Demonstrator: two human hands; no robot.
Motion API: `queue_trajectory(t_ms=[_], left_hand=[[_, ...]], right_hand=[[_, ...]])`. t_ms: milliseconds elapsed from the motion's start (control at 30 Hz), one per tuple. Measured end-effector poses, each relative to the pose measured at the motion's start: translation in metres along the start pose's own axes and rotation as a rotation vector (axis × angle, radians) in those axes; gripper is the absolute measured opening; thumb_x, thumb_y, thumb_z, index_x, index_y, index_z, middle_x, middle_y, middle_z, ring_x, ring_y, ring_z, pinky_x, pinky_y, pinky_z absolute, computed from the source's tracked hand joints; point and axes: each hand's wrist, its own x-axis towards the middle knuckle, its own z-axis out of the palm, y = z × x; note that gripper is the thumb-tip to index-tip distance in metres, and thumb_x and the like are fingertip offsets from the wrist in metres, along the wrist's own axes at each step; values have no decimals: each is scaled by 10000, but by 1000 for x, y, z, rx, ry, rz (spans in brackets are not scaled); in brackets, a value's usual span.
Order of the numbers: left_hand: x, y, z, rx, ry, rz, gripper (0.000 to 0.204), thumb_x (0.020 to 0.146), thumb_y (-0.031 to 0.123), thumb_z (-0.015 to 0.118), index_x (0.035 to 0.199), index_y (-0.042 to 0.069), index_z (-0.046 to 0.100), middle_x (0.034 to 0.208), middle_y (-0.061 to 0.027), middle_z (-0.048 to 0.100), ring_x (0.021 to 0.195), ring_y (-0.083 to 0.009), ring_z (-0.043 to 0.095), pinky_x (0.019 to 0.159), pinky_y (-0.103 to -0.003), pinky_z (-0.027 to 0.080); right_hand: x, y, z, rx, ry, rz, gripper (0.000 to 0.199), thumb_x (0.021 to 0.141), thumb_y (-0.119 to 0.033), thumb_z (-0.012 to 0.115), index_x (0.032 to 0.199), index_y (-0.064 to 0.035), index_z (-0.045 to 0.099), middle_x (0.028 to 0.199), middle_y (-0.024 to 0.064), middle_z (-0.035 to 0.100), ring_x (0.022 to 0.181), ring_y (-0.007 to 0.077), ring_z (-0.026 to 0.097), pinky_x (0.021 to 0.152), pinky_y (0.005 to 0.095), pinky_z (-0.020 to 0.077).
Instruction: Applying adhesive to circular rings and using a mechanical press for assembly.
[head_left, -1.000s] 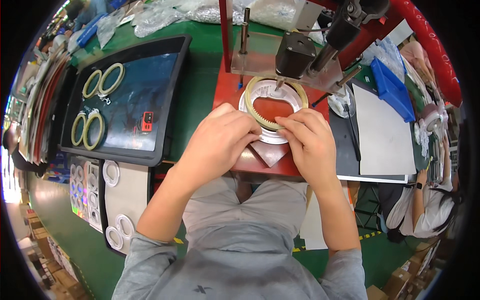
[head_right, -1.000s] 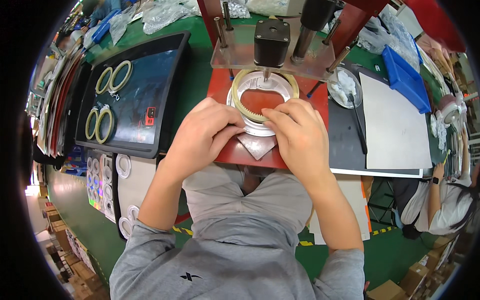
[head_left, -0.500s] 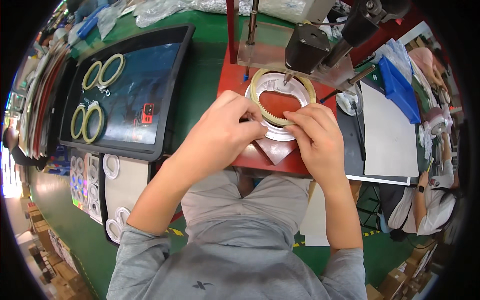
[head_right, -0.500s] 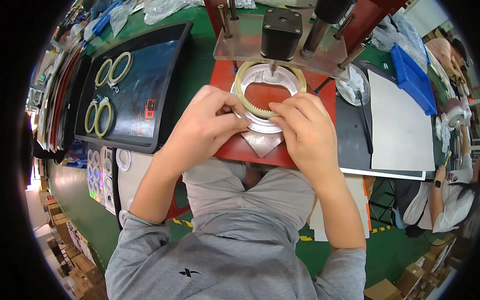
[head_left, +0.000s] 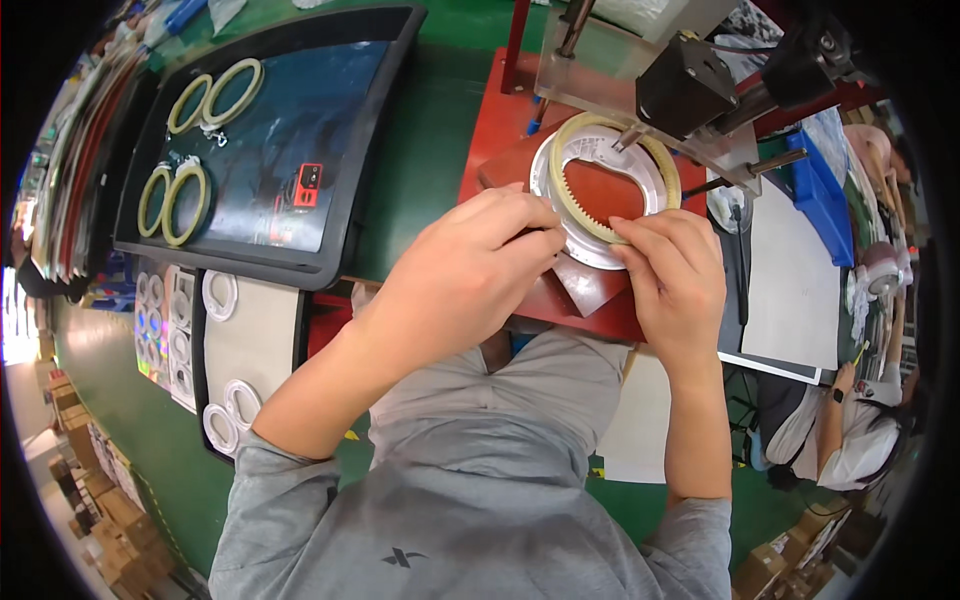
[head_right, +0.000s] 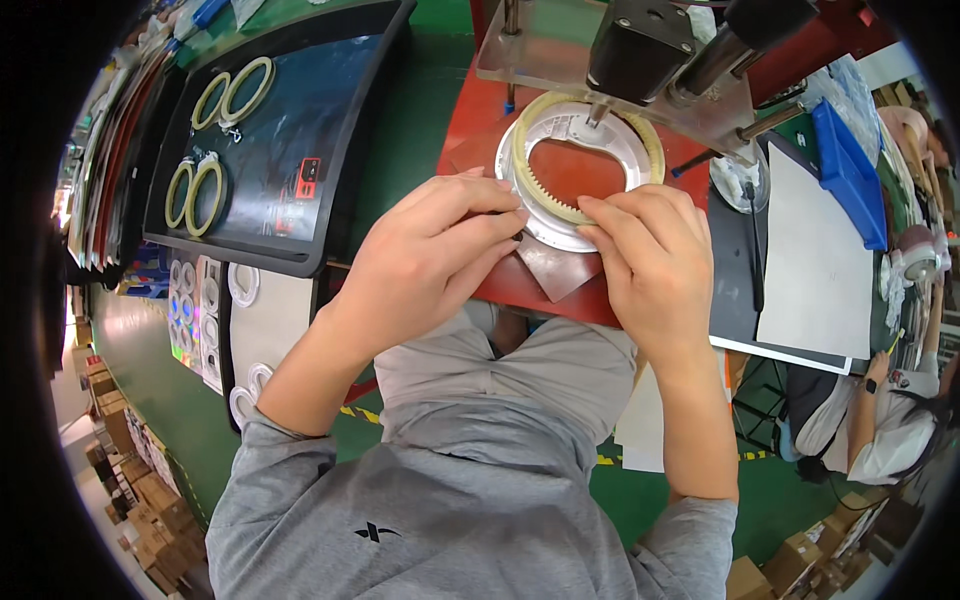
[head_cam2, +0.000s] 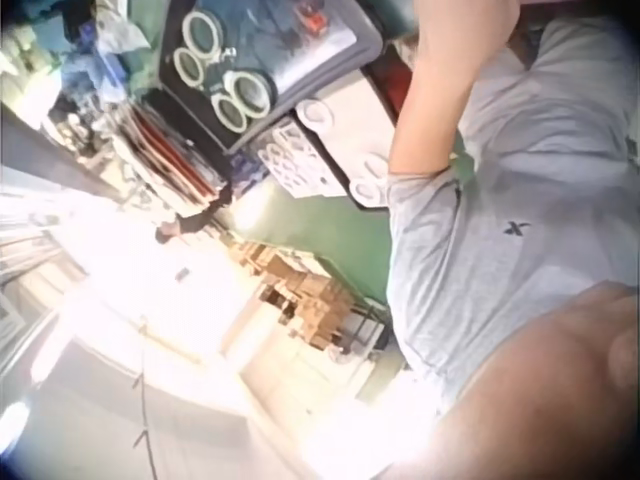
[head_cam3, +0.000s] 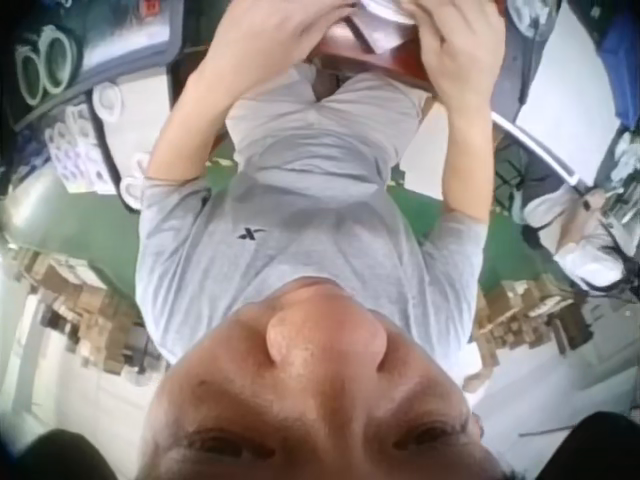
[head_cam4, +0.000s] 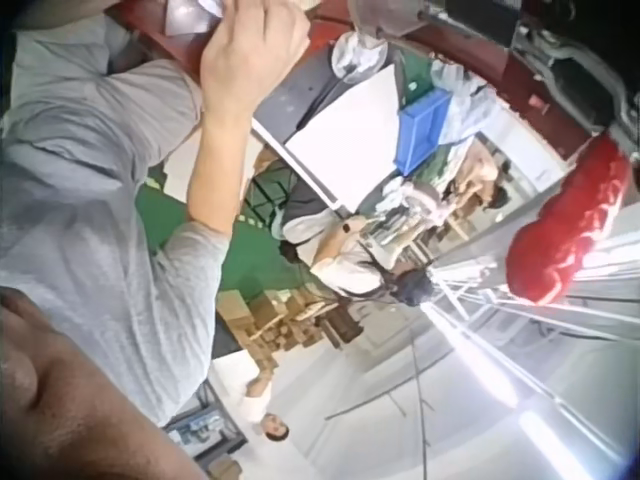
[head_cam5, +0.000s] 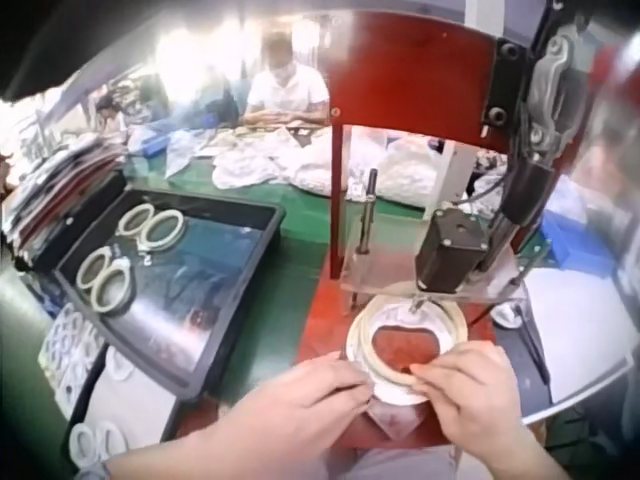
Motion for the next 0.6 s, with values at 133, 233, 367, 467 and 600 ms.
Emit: queue_trajectory(t_ms=[133, 233, 367, 467, 600], left_hand=[[-7, 5, 5, 116, 53, 7, 306, 840, -11, 728, 1143, 33, 742, 1221, -128, 670, 1154, -322, 656, 1043, -484, 533], [-15, 8, 7, 145, 93, -51, 349, 852, -14, 718, 1194, 49, 747, 1296, -155, 653, 1217, -335, 635, 1025, -466, 522], [-20, 12, 12, 29, 98, -117, 384, 857, -20, 719, 1230, 61, 746, 1356, -176, 640, 1231, -356, 632, 1002, -440, 525], [-19, 10, 15, -7, 150, -109, 351, 859, -23, 722, 1203, 43, 745, 1369, -182, 645, 1201, -357, 650, 999, -416, 527], [-10, 10, 12, -57, 211, -136, 265, 860, -27, 733, 1124, -2, 732, 1233, -165, 717, 1109, -331, 695, 953, -380, 548]], right_hand=[[-3, -13, 0, -75, 19, -19, 254, 779, -90, 831, 1028, -81, 785, 937, 35, 695, 930, 242, 646, 750, 376, 463], [-6, -23, 3, -71, 27, 7, 246, 786, -88, 829, 1028, -78, 784, 923, 32, 688, 904, 239, 638, 735, 380, 450], [-6, -26, 7, -61, 32, 33, 244, 795, -84, 823, 1036, -75, 783, 912, 30, 682, 879, 236, 628, 721, 383, 440], [-6, -28, 8, -55, 31, 49, 246, 798, -83, 820, 1042, -73, 783, 913, 28, 683, 872, 234, 624, 719, 380, 439], [-2, -32, 8, -60, 20, 58, 226, 796, -82, 815, 1019, -66, 781, 898, 28, 677, 865, 235, 618, 716, 374, 441]])
